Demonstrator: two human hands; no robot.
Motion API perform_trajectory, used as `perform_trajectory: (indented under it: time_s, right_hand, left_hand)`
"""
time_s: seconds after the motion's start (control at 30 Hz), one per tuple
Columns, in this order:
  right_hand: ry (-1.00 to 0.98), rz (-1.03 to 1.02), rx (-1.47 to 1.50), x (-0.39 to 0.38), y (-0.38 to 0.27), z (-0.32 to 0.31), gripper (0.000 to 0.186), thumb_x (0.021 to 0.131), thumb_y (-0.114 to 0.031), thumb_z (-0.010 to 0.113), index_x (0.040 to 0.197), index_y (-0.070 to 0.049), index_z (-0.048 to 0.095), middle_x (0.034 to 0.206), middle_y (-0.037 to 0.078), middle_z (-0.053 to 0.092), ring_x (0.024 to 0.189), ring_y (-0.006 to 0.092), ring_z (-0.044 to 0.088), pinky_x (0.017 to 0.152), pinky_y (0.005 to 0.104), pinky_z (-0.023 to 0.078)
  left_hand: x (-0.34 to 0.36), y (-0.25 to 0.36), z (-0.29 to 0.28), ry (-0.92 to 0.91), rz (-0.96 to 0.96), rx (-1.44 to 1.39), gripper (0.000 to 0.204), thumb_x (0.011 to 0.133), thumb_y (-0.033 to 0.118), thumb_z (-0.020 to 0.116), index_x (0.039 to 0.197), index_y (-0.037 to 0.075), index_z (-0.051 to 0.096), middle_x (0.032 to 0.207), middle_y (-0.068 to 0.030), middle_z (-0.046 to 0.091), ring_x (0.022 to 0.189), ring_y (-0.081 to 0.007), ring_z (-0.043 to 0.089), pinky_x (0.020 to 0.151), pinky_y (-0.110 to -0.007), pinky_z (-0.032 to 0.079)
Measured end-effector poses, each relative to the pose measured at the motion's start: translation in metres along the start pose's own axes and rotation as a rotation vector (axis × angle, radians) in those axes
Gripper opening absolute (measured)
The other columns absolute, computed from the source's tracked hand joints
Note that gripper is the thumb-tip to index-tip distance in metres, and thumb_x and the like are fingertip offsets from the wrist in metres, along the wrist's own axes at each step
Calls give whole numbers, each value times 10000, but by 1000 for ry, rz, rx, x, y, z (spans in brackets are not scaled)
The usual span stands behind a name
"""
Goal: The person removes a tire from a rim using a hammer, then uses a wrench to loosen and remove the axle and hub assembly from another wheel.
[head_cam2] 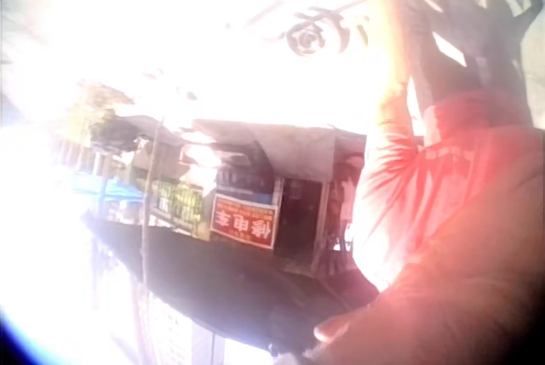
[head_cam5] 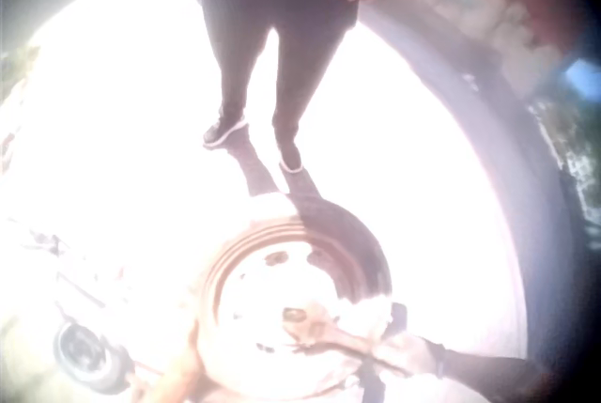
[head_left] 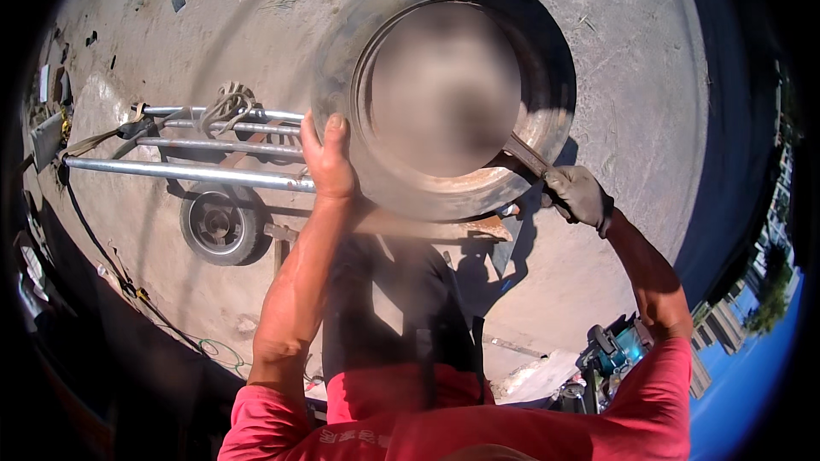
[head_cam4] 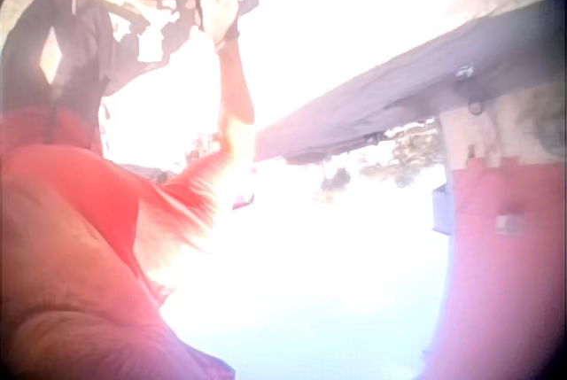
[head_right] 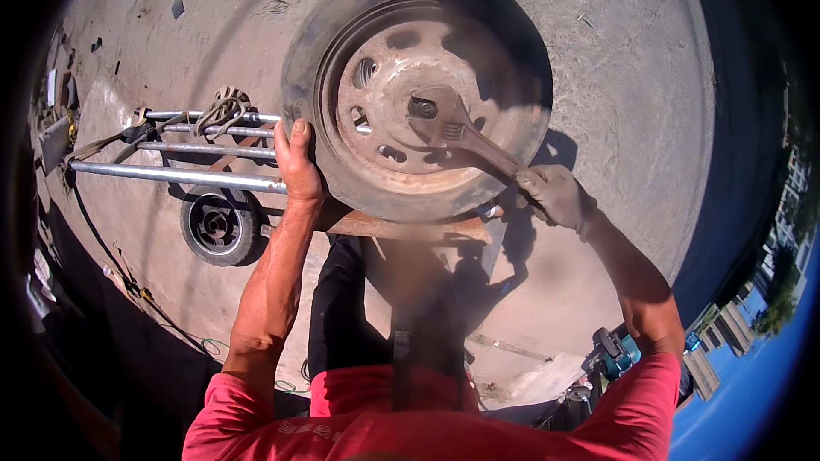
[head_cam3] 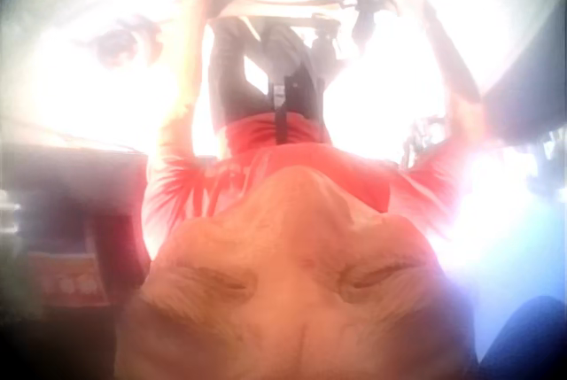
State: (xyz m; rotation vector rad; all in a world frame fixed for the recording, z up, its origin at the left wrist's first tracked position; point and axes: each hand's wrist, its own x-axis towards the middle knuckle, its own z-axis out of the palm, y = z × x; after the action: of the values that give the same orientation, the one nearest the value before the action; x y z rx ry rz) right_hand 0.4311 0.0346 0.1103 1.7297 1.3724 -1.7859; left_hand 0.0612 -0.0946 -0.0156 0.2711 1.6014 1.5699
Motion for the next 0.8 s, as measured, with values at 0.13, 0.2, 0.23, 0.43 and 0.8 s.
perform_trajectory:
  time_s: [0.13, 0.2, 0.23, 0.43, 0.8]
  right_hand:
    - [25, -12, -15, -7, -9, 9, 507, 1093, -437, 527, 839, -18, 662, 596, -2, 564, 439, 60, 471, 399, 245, 373]
    - [21, -9, 6, -6, -3, 9, 508, 1096, -435, 519, 844, -19, 664, 572, -8, 544, 435, 61, 461, 398, 247, 361]
    - [-6, -8, 7, -3, -1, 12, 508, 1098, -435, 515, 846, -19, 665, 560, -11, 534, 433, 61, 456, 397, 247, 355]
    - [110, 41, 156, -12, 12, 76, 531, 1092, -492, 512, 934, -7, 662, 567, 21, 544, 424, 85, 462, 394, 256, 365]
    - [67, -26, 53, -39, 26, 35, 527, 1068, -512, 550, 957, -8, 657, 649, -2, 571, 456, 71, 457, 410, 244, 364]
  left_hand:
    - [-1, -11, -10, -11, 41, 15, 536, 1046, 360, 574, 1387, -47, 501, 1283, -130, 604, 1153, -205, 557, 1062, -350, 418]
    - [-3, -2, 2, 49, 44, 82, 506, 1050, 365, 566, 1354, -39, 537, 1259, -120, 621, 1149, -192, 559, 1046, -337, 420]
    - [1, -4, -10, 32, 83, 95, 510, 1048, 369, 572, 1352, -39, 538, 1241, -119, 627, 1134, -192, 562, 1039, -334, 421]
    - [4, -11, -9, 74, 143, 226, 573, 1010, 357, 650, 1345, -92, 533, 1212, -149, 641, 1111, -219, 572, 1039, -346, 426]
    - [7, -1, -5, 3, 115, 137, 606, 1014, 411, 644, 1337, -90, 537, 1242, -154, 638, 1124, -212, 574, 1034, -338, 437]
